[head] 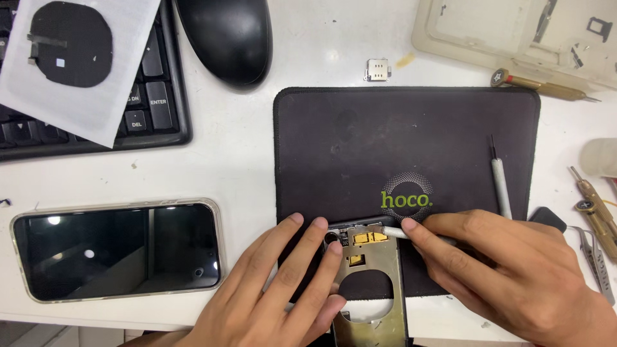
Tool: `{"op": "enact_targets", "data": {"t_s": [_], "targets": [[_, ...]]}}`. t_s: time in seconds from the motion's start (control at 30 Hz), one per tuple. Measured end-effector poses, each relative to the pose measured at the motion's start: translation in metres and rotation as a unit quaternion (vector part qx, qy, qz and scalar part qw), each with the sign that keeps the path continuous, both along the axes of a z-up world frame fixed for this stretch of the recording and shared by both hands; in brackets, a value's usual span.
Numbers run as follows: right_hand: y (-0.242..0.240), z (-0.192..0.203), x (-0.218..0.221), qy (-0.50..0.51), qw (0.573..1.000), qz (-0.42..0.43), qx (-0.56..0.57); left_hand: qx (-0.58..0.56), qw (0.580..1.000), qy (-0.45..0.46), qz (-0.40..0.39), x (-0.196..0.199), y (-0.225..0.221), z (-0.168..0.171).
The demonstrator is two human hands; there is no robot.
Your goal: The person uses a precision screwdriver to remove small screws from the back housing of a disassembled smartphone. They then use their fingers to peel off a thin adhesive strip from the camera module area and place it on the desk. The person continues to remove additional screws from the housing.
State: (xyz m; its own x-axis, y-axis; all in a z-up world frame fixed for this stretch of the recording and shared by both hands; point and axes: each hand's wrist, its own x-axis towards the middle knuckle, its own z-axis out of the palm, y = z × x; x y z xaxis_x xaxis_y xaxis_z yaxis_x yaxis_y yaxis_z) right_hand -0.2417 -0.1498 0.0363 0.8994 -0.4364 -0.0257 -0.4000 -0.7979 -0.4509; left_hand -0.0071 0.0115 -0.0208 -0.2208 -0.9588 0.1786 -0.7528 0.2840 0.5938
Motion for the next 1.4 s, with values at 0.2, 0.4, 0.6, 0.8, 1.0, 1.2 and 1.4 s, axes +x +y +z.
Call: {"op": "enact_targets", "data": {"t_s": [0.2, 0.4, 0.6, 0.8, 1.0, 1.2, 1.4], "targets": [[-0.002, 0.000, 0.000, 0.015, 1.000, 0.019, 0.015, 0.000, 1.000, -0.030, 0.009, -0.004, -0.001, -0.002], [0.001, -0.008, -0.009, 0.037, 0.999, 0.019, 0.002, 0.025, 0.999, -0.021, 0.025, -0.010, 0.000, 0.000], [0.011, -0.015, -0.022, 0.089, 0.996, 0.003, 0.008, 0.048, 0.997, -0.045, 0.034, -0.013, 0.000, 0.001], [0.015, -0.012, -0.026, 0.126, 0.992, 0.019, -0.026, 0.043, 0.997, -0.054, 0.039, -0.014, 0.001, 0.000], [0.021, -0.007, -0.022, 0.162, 0.982, 0.043, -0.092, 0.032, 0.998, -0.043, 0.032, -0.012, 0.002, -0.001], [0.013, -0.002, -0.021, 0.175, 0.978, 0.089, -0.076, 0.054, 0.998, -0.009, 0.021, -0.013, 0.000, -0.001], [0.003, 0.002, -0.012, 0.142, 0.979, 0.117, -0.089, 0.051, 0.999, -0.009, 0.013, -0.009, -0.002, 0.001]]}}
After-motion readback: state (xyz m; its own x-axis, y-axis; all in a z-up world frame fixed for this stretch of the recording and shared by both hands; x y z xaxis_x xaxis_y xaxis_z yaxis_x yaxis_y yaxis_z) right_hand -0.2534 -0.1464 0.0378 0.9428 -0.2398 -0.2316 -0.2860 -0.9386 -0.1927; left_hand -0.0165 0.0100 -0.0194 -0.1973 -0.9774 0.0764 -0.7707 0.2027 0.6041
